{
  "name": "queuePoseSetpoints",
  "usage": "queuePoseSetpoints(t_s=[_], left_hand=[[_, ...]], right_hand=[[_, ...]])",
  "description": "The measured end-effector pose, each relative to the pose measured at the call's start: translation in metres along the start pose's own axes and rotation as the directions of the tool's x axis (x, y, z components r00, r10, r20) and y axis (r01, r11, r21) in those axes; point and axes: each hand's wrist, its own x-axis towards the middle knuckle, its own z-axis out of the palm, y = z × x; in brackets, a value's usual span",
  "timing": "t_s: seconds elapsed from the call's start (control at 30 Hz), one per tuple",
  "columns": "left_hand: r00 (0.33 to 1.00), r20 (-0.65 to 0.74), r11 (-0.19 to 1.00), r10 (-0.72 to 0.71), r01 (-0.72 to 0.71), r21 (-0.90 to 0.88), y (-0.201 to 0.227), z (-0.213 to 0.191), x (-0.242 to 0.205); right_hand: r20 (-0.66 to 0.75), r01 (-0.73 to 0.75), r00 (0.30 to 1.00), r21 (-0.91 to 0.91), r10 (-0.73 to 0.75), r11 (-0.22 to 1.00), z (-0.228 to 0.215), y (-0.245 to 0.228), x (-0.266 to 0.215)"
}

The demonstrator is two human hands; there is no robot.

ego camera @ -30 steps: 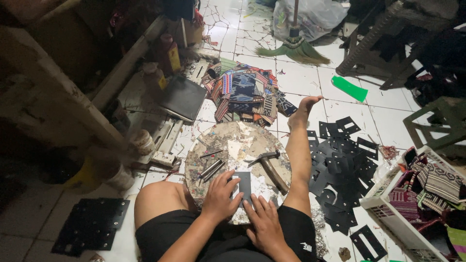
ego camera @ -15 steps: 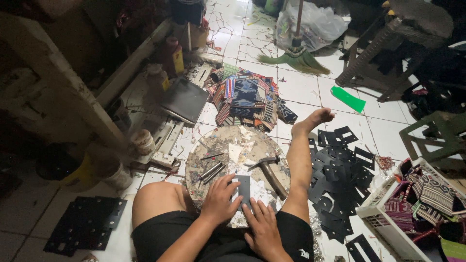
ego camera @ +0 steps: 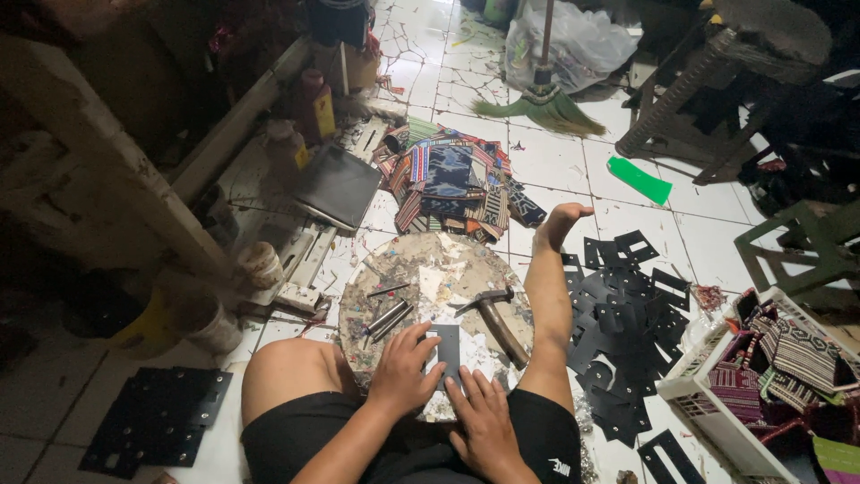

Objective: Attaching metal rivets to pre-cut leather pieces using a hammer and punch tool on a floor-based workspace.

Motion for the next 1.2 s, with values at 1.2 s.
queuePoseSetpoints(t_s=[1.2], left_hand=[[1.000, 0.024, 0.999, -0.002, 0.001, 0.034, 0.000, 0.001, -0.001]], right_hand=[[-0.055, 0.031, 0.998, -0.003, -0.031, 1.000, 0.002, 0.002, -0.001]])
